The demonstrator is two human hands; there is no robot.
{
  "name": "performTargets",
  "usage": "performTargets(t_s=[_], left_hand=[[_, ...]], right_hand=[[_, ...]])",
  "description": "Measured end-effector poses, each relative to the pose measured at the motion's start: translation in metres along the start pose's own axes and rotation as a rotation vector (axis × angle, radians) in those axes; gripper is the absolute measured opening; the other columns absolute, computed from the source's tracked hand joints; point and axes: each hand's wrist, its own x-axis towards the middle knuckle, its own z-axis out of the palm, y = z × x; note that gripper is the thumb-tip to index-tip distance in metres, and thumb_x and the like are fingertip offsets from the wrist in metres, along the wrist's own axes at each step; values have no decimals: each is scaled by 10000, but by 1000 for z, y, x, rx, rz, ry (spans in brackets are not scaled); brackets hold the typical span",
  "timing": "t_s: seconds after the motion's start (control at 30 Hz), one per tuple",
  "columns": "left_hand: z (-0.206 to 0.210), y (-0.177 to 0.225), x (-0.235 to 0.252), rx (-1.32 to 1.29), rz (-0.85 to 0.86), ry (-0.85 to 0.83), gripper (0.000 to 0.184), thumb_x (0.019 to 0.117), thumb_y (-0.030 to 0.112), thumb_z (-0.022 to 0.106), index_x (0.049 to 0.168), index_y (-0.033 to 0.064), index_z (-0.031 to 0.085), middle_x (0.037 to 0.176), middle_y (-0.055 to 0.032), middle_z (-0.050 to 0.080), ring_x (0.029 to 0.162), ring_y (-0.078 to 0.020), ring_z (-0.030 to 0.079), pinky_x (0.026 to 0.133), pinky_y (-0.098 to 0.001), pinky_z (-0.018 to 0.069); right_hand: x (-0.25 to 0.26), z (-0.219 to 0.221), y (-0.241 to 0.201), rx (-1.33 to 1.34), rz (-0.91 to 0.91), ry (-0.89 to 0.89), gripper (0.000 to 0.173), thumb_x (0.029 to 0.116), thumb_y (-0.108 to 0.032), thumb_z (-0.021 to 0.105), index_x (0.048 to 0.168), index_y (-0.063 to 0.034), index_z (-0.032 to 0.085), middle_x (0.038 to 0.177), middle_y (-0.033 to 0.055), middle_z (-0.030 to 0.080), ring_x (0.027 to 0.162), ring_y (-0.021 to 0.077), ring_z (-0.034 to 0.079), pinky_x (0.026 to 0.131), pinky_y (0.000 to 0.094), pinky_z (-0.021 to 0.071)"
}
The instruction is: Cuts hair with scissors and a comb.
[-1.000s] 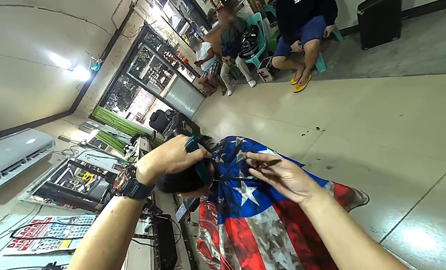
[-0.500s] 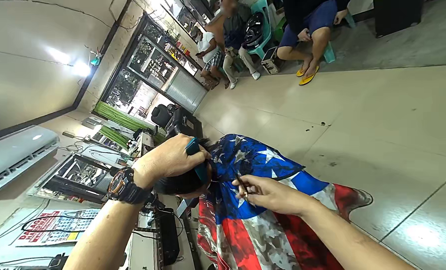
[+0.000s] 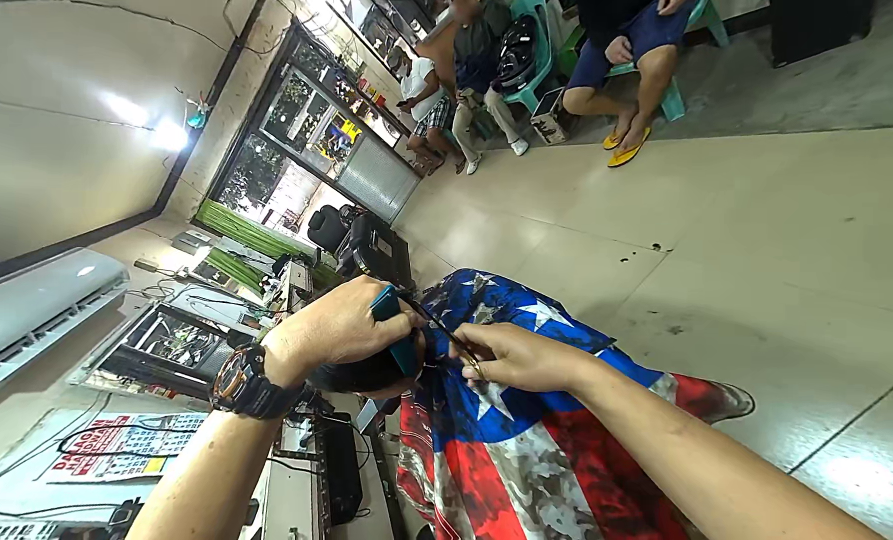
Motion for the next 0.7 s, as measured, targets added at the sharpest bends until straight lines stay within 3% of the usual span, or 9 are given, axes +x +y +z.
performTargets(t_s=[0.2,0.3,0.47,0.53,0.6,0.7], left_hand=[[-1,1,-1,-12,-26,-21,333,993,381,488,1037,271,799,1001,120,743,1014,-18,660,920,-304,533],[-1,2,-1,-7,-41,-33,325,997,388,489,1023,284,796,987,124,736,1033,-24,652,940,-315,522],[-1,2,0,-30,-50,-25,318,996,380,494,1048,302,798,1056,152,742,1090,-7,645,1000,-310,510],[-1,2,1,-34,-56,-35,321,999,387,491,1051,308,797,1076,154,739,1112,-10,638,1008,-311,504],[-1,2,1,-35,-59,-37,322,997,386,492,1035,299,800,1050,142,740,1083,-11,645,980,-307,515],[-1,1,2,-29,-62,-36,327,996,408,488,997,299,796,990,138,733,1051,-12,646,957,-311,517]], right_hand=[[5,-12,-5,-58,-18,-53,369,920,-259,684,1233,-94,577,967,4,618,844,59,592,772,267,513],[19,-17,-14,-99,-80,-46,337,952,-249,655,1242,-87,594,1008,17,642,889,62,607,818,280,518],[11,-25,-13,-58,-14,-98,222,1012,-146,609,1212,-51,596,986,45,680,812,68,679,782,262,588],[7,-27,-9,-53,3,-117,237,991,-149,646,1199,-47,594,960,40,665,794,61,662,761,257,582],[9,-28,-11,-87,-1,-131,310,946,-208,673,1211,-70,588,934,17,612,798,64,579,739,272,503],[23,-30,-20,-146,-50,-107,338,931,-263,674,1214,-94,599,969,8,634,861,64,595,786,289,506]])
